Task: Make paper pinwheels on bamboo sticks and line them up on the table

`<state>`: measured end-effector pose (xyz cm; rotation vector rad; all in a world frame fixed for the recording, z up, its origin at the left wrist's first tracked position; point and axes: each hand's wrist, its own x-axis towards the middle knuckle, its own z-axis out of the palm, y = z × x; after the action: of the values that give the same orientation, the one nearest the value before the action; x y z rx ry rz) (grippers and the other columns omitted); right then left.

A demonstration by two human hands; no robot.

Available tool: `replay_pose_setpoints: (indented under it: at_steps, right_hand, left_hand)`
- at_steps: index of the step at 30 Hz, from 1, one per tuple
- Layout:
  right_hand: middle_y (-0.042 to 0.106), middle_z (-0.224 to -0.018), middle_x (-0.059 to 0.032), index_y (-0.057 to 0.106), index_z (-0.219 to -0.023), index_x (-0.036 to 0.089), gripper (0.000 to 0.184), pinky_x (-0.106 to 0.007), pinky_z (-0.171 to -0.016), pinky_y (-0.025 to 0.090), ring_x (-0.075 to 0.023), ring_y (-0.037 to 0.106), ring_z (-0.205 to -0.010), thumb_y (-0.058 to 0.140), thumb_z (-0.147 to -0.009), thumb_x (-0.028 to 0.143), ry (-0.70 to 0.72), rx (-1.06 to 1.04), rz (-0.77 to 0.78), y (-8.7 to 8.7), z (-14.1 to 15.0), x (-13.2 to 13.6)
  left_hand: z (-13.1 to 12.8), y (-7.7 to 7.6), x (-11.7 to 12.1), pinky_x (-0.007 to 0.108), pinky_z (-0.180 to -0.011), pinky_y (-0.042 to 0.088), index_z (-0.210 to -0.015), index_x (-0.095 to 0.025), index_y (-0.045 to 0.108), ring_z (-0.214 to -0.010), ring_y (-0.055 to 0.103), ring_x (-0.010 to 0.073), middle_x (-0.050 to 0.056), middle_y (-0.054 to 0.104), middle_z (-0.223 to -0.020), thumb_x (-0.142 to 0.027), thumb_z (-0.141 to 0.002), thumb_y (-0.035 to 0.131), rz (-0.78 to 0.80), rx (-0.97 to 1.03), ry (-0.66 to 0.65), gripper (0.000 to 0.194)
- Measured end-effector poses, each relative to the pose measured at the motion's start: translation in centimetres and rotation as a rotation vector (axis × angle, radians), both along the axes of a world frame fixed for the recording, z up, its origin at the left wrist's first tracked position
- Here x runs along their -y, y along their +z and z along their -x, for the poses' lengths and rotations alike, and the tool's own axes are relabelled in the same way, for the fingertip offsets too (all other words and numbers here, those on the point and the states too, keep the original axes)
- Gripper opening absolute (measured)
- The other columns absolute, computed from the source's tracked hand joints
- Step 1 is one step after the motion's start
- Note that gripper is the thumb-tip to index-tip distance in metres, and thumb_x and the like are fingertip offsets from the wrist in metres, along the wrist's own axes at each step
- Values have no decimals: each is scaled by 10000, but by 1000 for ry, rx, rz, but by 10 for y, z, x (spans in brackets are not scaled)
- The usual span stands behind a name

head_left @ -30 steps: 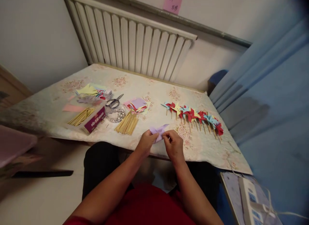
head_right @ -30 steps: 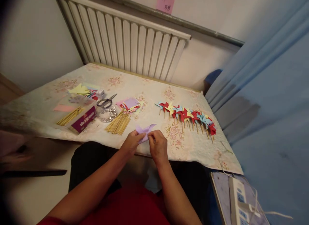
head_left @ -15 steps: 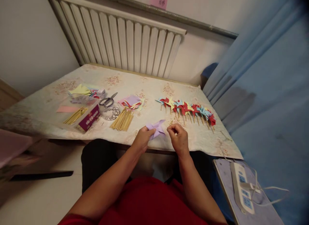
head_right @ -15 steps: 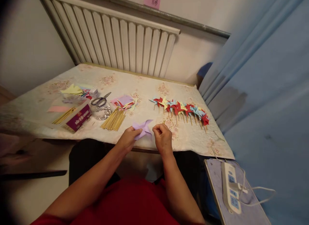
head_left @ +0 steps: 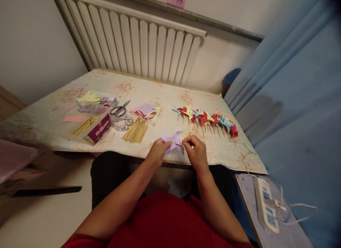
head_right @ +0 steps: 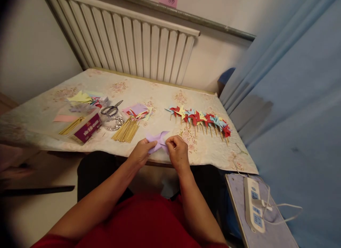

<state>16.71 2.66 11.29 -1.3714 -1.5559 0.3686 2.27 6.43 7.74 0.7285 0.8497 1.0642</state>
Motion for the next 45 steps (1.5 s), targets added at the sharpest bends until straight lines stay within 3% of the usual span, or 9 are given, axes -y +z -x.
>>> replay_pose_setpoints:
  at_steps: [12, 27, 45]
  right_hand:
    - [566, -742, -34, 554, -745, 211, 156, -330, -723, 399, -199, 508, -778, 501, -876, 145, 68, 391, -123, -13, 13, -1]
    - [608, -708, -8, 579, -699, 212, 135, -310, -691, 412, -178, 539, -717, 630, -815, 167, 34, 278, -58, -13, 11, 1]
    - [581, -728, -37, 578, -754, 204, 124, -329, -698, 401, -201, 508, -738, 541, -823, 108, -77, 415, -76, -19, 23, 4]
  left_hand:
    - [-8, 11, 11, 258, -687, 458, -821, -121, 688, -678, 597, 144, 12, 672, -685, -313, -638, 738, -90, -52, -19, 270]
    - [-1, 7, 10, 246, -680, 434, -843, -108, 687, -671, 579, 138, 10, 669, -708, -268, -643, 692, -123, -121, -56, 256]
    - [-2, 1, 9, 219, -597, 388, -748, -136, 626, -609, 500, 105, -22, 597, -655, -265, -675, 670, -166, -219, 6, 154]
